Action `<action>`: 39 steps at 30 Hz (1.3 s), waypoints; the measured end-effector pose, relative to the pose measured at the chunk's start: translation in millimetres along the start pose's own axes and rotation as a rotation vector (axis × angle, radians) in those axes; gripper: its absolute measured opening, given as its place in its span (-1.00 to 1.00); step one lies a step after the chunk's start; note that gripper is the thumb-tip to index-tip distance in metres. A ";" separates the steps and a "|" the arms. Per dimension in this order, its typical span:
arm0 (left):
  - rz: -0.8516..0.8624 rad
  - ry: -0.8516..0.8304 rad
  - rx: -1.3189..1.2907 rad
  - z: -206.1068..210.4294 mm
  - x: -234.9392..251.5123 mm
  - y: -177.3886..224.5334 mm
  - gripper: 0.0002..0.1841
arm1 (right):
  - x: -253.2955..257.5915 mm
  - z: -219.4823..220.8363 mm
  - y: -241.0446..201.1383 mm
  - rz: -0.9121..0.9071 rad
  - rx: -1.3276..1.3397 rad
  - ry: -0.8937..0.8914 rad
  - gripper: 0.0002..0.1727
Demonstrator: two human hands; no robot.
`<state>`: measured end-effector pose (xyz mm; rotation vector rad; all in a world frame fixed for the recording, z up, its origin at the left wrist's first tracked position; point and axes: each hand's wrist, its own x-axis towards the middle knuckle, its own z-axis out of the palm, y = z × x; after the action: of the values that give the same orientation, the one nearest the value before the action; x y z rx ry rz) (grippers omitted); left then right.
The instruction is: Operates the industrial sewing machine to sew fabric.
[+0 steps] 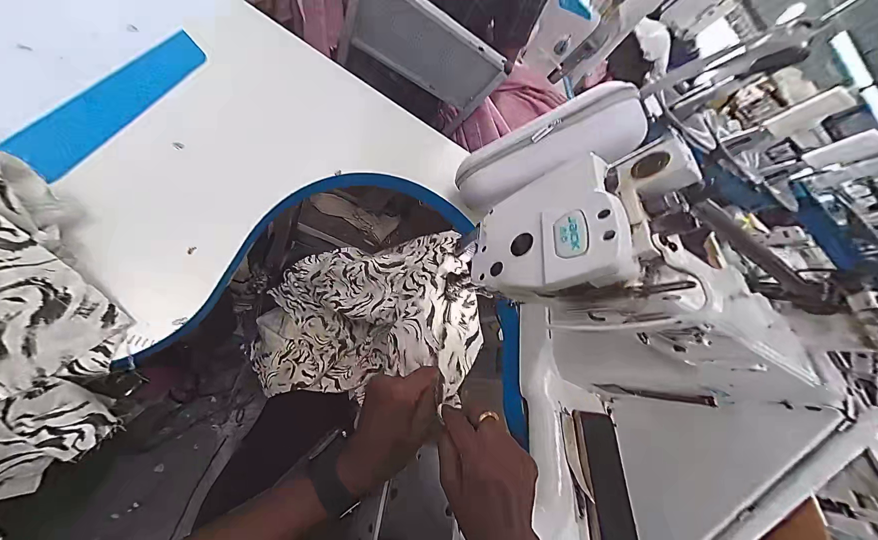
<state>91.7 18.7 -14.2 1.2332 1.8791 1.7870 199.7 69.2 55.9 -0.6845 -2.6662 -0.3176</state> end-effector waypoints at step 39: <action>-0.080 -0.248 0.070 -19.4 9.8 13.4 -0.68 | -16.7 -7.3 1.3 -0.105 0.112 0.153 -0.73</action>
<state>77.5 10.8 5.4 1.3171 1.8343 1.4642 216.1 61.0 55.9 -0.4682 -2.5564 -0.2366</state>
